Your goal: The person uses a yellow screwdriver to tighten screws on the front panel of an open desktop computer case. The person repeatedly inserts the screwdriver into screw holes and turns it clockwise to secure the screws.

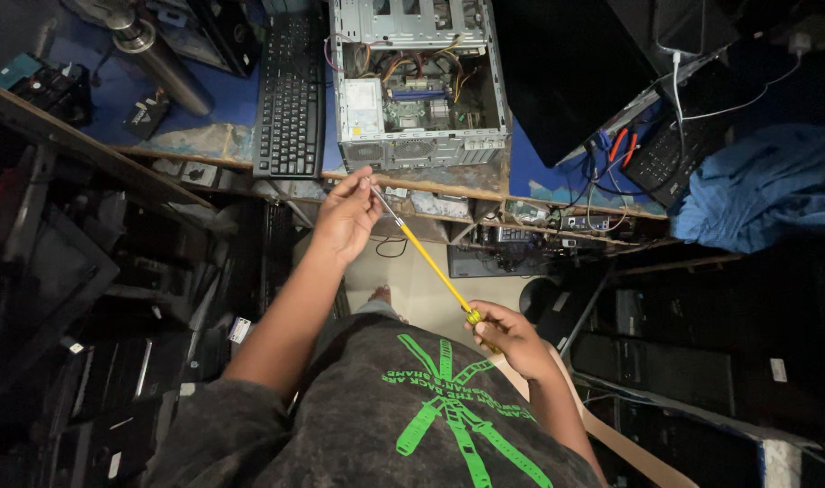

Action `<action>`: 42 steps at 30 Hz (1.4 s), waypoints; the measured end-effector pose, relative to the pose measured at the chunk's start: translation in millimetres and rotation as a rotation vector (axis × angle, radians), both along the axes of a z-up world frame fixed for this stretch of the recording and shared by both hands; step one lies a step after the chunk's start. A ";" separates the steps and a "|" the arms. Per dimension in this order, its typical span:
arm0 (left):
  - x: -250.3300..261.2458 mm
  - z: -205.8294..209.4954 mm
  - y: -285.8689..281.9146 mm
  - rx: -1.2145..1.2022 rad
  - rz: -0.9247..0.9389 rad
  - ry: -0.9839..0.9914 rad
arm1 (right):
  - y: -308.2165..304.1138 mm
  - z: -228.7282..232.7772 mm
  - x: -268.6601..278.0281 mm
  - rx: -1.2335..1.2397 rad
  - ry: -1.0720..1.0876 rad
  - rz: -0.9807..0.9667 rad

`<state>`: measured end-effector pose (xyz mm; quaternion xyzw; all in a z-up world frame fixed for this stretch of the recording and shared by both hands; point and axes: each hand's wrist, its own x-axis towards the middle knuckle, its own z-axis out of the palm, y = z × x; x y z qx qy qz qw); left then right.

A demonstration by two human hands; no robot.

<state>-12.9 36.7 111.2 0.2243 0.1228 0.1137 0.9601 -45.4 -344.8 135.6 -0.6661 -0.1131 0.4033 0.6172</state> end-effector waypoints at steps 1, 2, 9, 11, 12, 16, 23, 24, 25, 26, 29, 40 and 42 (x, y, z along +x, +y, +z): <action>0.4 3.1 -0.1 -0.005 -0.005 -0.009 | 0.5 1.1 -0.6 -0.003 0.015 -0.009; -0.7 5.4 0.0 -0.010 -0.009 -0.016 | 1.3 2.1 -1.9 -0.007 0.031 -0.017; -7.3 7.9 2.9 -0.032 -0.017 -0.046 | 9.5 10.9 -6.9 0.007 0.113 -0.034; -9.5 7.1 4.6 0.004 -0.008 -0.043 | 12.5 13.5 -7.0 -0.015 0.167 -0.046; -10.2 6.9 5.7 0.021 -0.004 -0.041 | 13.7 14.7 -6.5 -0.006 0.172 -0.048; -12.5 5.0 8.5 0.075 0.017 -0.020 | 16.0 15.2 -7.1 0.078 0.224 -0.057; -10.4 -3.9 7.1 0.099 0.045 -0.017 | 24.4 9.6 -10.5 0.207 0.357 -0.144; -10.2 -6.2 5.9 0.100 0.051 -0.015 | 26.7 9.1 -11.4 0.173 0.321 -0.128; -9.3 -8.8 4.4 0.099 0.059 -0.024 | 29.4 8.6 -12.0 0.139 0.285 -0.113; -8.9 -11.5 2.8 0.096 0.067 -0.033 | 31.9 8.5 -13.2 0.104 0.250 -0.098; -5.4 -17.0 -1.6 0.071 0.083 -0.032 | 36.5 11.5 -14.1 0.061 0.228 -0.053; 0.4 -35.4 3.4 0.000 0.096 0.112 | 66.5 -27.3 -0.5 -0.131 0.008 0.184; 9.1 -46.8 6.8 -0.028 0.067 0.225 | 74.4 -47.1 5.1 -0.107 -0.056 0.244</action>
